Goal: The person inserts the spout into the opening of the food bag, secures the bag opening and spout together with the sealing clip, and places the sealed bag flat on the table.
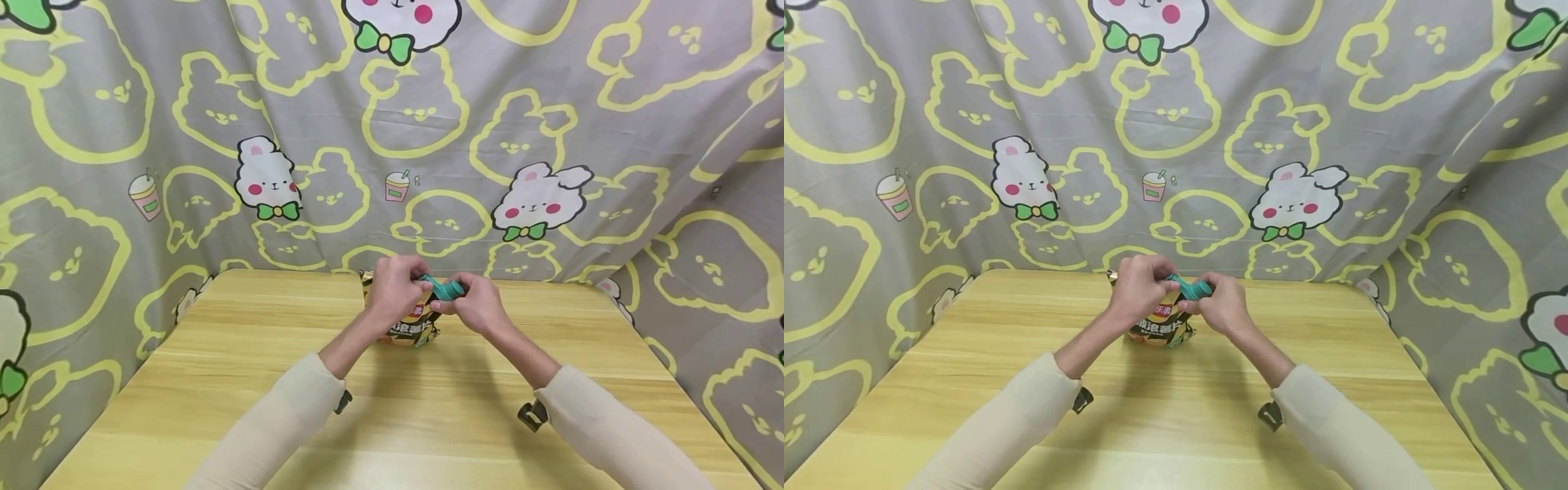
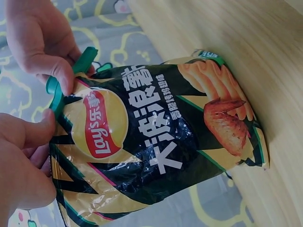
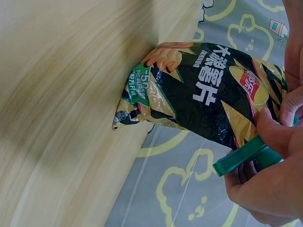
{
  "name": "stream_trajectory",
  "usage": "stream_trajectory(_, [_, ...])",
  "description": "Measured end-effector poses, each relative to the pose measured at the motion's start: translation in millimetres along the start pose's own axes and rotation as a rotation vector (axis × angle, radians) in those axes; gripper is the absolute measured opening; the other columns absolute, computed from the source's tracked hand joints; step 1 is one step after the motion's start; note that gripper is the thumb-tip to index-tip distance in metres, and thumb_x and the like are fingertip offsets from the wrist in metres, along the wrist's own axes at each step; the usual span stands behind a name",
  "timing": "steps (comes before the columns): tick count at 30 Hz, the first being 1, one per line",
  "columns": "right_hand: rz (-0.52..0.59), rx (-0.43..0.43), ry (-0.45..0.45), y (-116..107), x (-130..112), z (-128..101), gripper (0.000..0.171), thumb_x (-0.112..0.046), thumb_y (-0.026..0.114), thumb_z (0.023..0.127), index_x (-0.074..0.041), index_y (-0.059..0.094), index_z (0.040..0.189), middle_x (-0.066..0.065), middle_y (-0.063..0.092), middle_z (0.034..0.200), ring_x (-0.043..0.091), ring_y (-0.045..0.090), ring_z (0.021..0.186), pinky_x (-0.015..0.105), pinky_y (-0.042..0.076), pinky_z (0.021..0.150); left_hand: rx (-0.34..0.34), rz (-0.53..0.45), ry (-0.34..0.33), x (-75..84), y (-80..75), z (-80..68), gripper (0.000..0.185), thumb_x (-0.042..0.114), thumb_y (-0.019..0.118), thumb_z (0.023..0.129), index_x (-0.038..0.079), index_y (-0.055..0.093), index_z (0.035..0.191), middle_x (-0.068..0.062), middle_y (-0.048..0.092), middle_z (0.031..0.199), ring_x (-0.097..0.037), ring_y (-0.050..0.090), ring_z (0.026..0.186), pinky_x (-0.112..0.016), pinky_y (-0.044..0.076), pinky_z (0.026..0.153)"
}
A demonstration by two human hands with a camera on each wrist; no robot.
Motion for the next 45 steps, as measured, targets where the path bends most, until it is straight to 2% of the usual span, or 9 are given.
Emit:
stream_trajectory(11, [-0.026, 0.0, 0.005, -1.0, 1.2, 1.4, 0.032, -0.02, 0.087, 0.082, -0.002, 0.071, 0.103, 0.013, 0.071, 0.095, 0.02, 0.06, 0.077, 0.027, 0.049, 0.064, -0.004, 0.028, 0.02, 2.5, 1.9, -1.5, 0.007, 0.007, 0.083, 0.083, 0.008, 0.076, 0.084, -0.003, 0.076, 0.077, -0.012, 0.07, 0.067, -0.02, 0.055, 0.061])
stream_trajectory(23, [-0.025, 0.043, 0.009, -2.1, -0.8, 1.9, 0.025, -0.02, 0.088, 0.079, -0.006, 0.075, 0.094, 0.008, 0.071, 0.083, 0.02, 0.057, 0.073, 0.029, 0.046, 0.06, 0.011, 0.031, 0.018, 1.1, 1.3, -0.1, 0.009, 0.004, 0.083, 0.082, 0.009, 0.076, 0.081, -0.002, 0.075, 0.073, -0.01, 0.067, 0.062, -0.019, 0.052, 0.057])
stream_trajectory(38, [-0.014, 0.046, 0.037, -2.4, -1.6, 2.1, 0.023, -0.018, 0.088, 0.077, -0.006, 0.074, 0.09, 0.007, 0.07, 0.081, 0.021, 0.057, 0.073, 0.029, 0.046, 0.06, 0.048, 0.031, 0.019, 0.3, 2.9, -0.1, 0.01, 0.001, 0.081, 0.081, 0.009, 0.076, 0.079, -0.002, 0.074, 0.072, -0.009, 0.065, 0.059, -0.019, 0.053, 0.057])
stream_trajectory(45, [-0.016, 0.041, 0.024, -2.7, -1.3, 4.5, 0.026, -0.018, 0.089, 0.077, -0.004, 0.075, 0.093, 0.009, 0.071, 0.086, 0.021, 0.058, 0.074, 0.028, 0.047, 0.06, 0.08, 0.044, 0.038, 1.0, 4.9, -1.9, 0.012, 0.0, 0.079, 0.083, 0.009, 0.073, 0.077, -0.002, 0.072, 0.07, -0.01, 0.063, 0.059, -0.022, 0.054, 0.058])
Point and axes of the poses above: each hand's wrist, its own z-axis towards the middle knuckle, its own y-axis out of the palm, x = y × z, the point moved 4 cm from there along z, towards the middle knuckle
